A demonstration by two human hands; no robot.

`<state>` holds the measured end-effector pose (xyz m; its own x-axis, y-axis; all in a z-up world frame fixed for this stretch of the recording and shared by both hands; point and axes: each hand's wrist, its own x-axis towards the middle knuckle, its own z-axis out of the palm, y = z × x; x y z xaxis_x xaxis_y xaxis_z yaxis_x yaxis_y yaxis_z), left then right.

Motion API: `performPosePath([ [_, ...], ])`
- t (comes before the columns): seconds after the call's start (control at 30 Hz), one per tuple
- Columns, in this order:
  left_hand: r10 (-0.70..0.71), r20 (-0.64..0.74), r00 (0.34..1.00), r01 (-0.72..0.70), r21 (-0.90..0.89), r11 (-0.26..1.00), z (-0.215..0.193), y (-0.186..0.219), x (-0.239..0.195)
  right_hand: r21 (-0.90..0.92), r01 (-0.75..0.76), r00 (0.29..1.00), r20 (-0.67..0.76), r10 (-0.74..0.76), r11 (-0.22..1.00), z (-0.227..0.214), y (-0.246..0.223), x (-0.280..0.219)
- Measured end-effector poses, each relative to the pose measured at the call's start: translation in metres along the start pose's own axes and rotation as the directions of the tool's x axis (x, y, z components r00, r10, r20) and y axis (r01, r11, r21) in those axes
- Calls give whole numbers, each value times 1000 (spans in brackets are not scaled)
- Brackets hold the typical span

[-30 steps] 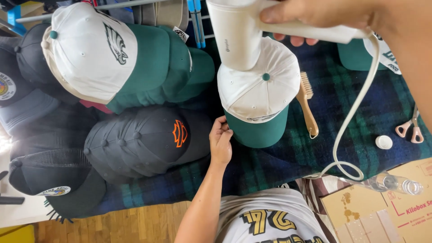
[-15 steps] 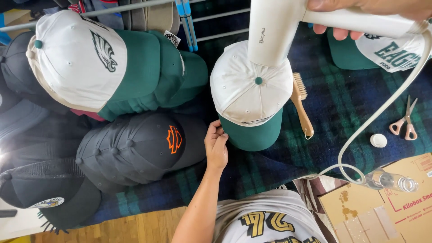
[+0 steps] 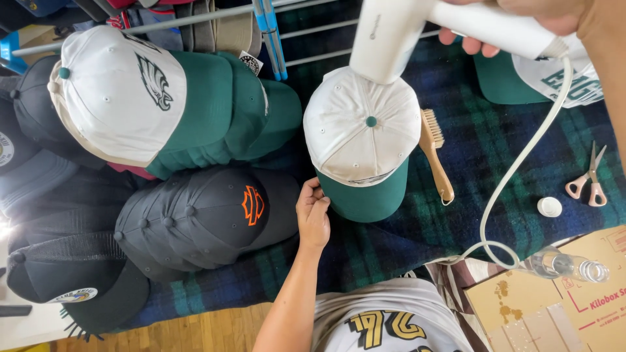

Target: The person uses a handheld steamer to apply steam to a white and green baseball cap, then brushes the cap with a wooden brush. They repeat the steaming and brushing process, occasionally adjusting the cap's position and shape with their hands.

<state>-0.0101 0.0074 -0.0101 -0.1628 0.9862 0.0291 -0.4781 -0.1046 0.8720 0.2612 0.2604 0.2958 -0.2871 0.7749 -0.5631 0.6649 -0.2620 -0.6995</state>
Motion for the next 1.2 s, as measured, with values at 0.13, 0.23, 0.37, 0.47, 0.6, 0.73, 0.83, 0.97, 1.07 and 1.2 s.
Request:
performPosePath([
  [0.13, -89, -61, 994, 89, -10, 996, 7, 9, -3, 304, 31, 996, 66, -53, 952, -12, 68, 12],
  [0.23, -81, -59, 995, 81, -8, 997, 6, 7, -2, 548, 58, 986, 100, -134, 834, -5, 121, 9],
  [0.37, -84, -61, 995, 84, 0, 996, 2, -1, -3, 718, 77, 991, 19, -130, 692, 45, 155, -11],
  [0.47, -99, -108, 989, 101, 12, 995, 0, -7, -3, 824, 98, 994, -58, -89, 558, 79, 187, -15],
  [0.6, -84, -123, 989, 96, 89, 991, 5, 0, -3, 909, 129, 991, -104, -83, 397, 119, 228, -19],
  [0.73, 70, -13, 997, -69, 86, 994, -30, -46, 0, 965, 167, 984, -175, 24, 202, 165, 262, -25],
  [0.83, 103, -35, 994, -97, 144, 985, -17, -34, -1, 955, 261, 960, -272, 71, 141, 190, 251, -42],
  [0.97, 95, -21, 995, -90, 158, 983, -11, -27, -3, 947, 290, 947, -305, 102, 138, 209, 253, -57],
  [1.07, 87, -28, 996, -82, 154, 985, -10, -28, -5, 935, 325, 937, -339, 86, 140, 214, 250, -63],
  [1.2, 94, -46, 994, -85, 167, 982, -6, -25, -6, 922, 363, 925, -374, 68, 132, 214, 237, -68],
])
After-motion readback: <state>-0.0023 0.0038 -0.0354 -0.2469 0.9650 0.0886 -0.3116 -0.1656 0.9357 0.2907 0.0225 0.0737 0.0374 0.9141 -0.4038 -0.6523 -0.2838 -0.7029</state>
